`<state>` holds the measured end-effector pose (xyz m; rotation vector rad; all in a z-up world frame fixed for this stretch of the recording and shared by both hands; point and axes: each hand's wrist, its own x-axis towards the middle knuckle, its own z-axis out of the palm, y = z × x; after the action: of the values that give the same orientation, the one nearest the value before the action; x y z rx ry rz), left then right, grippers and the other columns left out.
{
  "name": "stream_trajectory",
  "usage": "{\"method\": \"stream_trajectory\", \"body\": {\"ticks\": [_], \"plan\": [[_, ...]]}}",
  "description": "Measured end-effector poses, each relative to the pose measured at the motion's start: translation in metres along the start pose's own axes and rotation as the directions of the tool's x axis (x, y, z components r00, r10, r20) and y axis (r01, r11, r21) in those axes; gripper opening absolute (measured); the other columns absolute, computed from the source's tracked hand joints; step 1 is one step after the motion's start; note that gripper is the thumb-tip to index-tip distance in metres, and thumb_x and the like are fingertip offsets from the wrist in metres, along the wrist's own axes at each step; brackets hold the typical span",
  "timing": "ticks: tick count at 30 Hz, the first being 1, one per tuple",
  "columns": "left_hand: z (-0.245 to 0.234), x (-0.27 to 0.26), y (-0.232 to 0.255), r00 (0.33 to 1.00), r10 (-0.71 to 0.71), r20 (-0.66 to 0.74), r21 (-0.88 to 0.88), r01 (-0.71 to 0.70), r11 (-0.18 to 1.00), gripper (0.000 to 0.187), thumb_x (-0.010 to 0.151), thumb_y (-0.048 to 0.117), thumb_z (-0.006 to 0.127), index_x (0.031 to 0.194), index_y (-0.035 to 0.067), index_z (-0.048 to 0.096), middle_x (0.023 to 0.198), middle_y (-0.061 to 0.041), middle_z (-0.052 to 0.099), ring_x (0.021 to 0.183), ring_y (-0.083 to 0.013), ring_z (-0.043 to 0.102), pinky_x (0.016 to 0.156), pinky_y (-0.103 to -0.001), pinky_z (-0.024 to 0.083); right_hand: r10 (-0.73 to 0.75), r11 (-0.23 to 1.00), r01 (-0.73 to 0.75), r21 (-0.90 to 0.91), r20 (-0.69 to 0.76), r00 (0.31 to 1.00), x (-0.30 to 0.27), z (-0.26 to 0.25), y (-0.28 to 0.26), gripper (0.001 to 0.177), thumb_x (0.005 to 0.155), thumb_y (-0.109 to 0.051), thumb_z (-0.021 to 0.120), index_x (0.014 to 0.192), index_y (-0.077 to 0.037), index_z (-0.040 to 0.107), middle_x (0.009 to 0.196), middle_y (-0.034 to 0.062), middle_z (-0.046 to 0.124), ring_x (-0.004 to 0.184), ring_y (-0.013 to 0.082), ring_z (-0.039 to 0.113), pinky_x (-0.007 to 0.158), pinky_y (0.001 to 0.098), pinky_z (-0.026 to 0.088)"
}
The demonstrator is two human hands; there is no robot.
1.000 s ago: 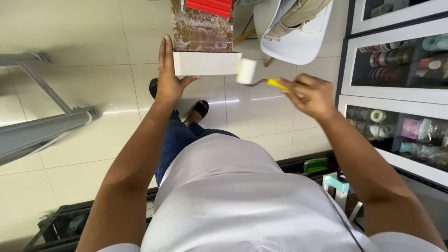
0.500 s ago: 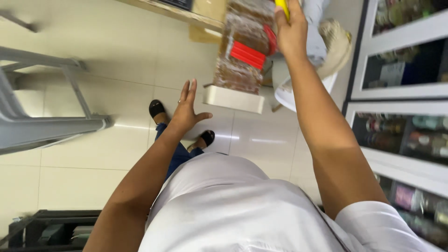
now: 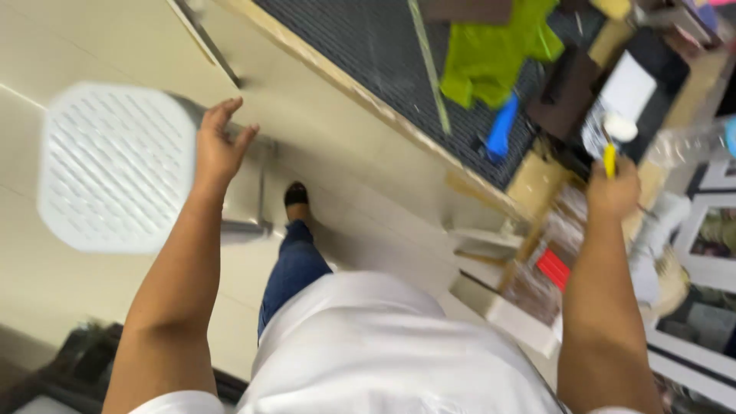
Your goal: Wrapping small cardboard boxes with brown paper and applying adhesive using a roller
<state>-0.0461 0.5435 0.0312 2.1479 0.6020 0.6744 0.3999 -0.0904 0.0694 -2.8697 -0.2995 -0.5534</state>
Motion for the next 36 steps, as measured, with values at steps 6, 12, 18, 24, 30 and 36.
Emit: {"method": "stream_trajectory", "body": {"ticks": [6,12,18,24,30,36], "plan": [[-0.072,0.183,-0.070,0.974,0.188,-0.130,0.113,-0.173,0.978,0.033,0.101,0.013,0.079,0.130,0.002,0.068,0.128,-0.020,0.064,0.122,-0.0378,0.057,0.104,-0.049,0.043,0.370,0.839,-0.358,-0.409,-0.053,0.928,-0.022,-0.019,-0.060,0.046,0.093,-0.053,0.080,0.131,-0.029,0.074,0.114,0.0216,0.054,0.088,0.0450,0.068,0.072,0.0595,0.054],[-0.041,0.339,-0.135,0.974,0.180,-0.134,0.314,-0.131,0.940,0.042,0.087,0.025,0.089,0.124,0.009,0.076,0.122,-0.016,0.065,0.111,-0.0398,0.053,0.097,-0.048,0.043,0.120,0.939,-0.225,-0.259,-0.364,0.923,-0.051,-0.045,-0.145,0.041,0.086,-0.017,0.096,0.123,-0.011,0.079,0.104,0.0200,0.060,0.081,0.0460,0.065,0.064,0.0626,0.051],[0.002,0.432,-0.126,0.992,-0.123,-0.026,0.491,0.120,0.863,0.078,0.078,0.044,0.094,0.138,0.008,0.059,0.135,-0.019,0.052,0.129,-0.0444,0.039,0.098,-0.060,0.044,0.173,0.983,-0.151,0.103,-0.271,0.947,-0.061,-0.075,-0.217,0.040,0.097,-0.002,0.080,0.135,0.004,0.071,0.112,0.0161,0.048,0.070,0.0251,0.054,0.068,0.0418,0.054],[0.023,0.480,-0.141,0.944,-0.320,0.080,0.604,0.209,0.769,0.108,0.084,0.055,0.091,0.157,0.010,0.026,0.155,-0.017,0.036,0.138,-0.0430,0.031,0.111,-0.058,0.036,0.018,0.982,0.027,0.186,-0.239,0.971,-0.058,-0.095,-0.285,0.042,0.097,0.013,0.072,0.138,0.014,0.065,0.116,0.0238,0.048,0.091,0.0335,0.055,0.084,0.0463,0.049],[0.023,0.511,-0.166,0.887,-0.461,0.009,0.666,0.339,0.665,0.127,0.038,0.069,0.103,0.135,0.006,0.053,0.137,-0.020,0.047,0.131,-0.0423,0.042,0.108,-0.051,0.035,0.052,0.922,-0.023,0.386,-0.066,0.996,-0.039,-0.053,-0.385,0.030,0.109,-0.008,0.071,0.136,0.001,0.065,0.124,0.0203,0.053,0.116,0.0354,0.060,0.104,0.0483,0.052],[0.034,0.495,-0.165,0.976,-0.214,0.044,0.518,0.161,0.840,0.046,0.068,0.040,0.095,0.105,0.022,0.075,0.107,-0.010,0.070,0.098,-0.0384,0.066,0.078,-0.053,0.053,-0.344,0.824,0.309,0.475,-0.013,0.939,-0.020,0.001,-0.533,0.033,0.107,-0.033,0.064,0.130,-0.011,0.070,0.114,0.0110,0.060,0.113,0.0287,0.056,0.097,0.0420,0.047]]}}
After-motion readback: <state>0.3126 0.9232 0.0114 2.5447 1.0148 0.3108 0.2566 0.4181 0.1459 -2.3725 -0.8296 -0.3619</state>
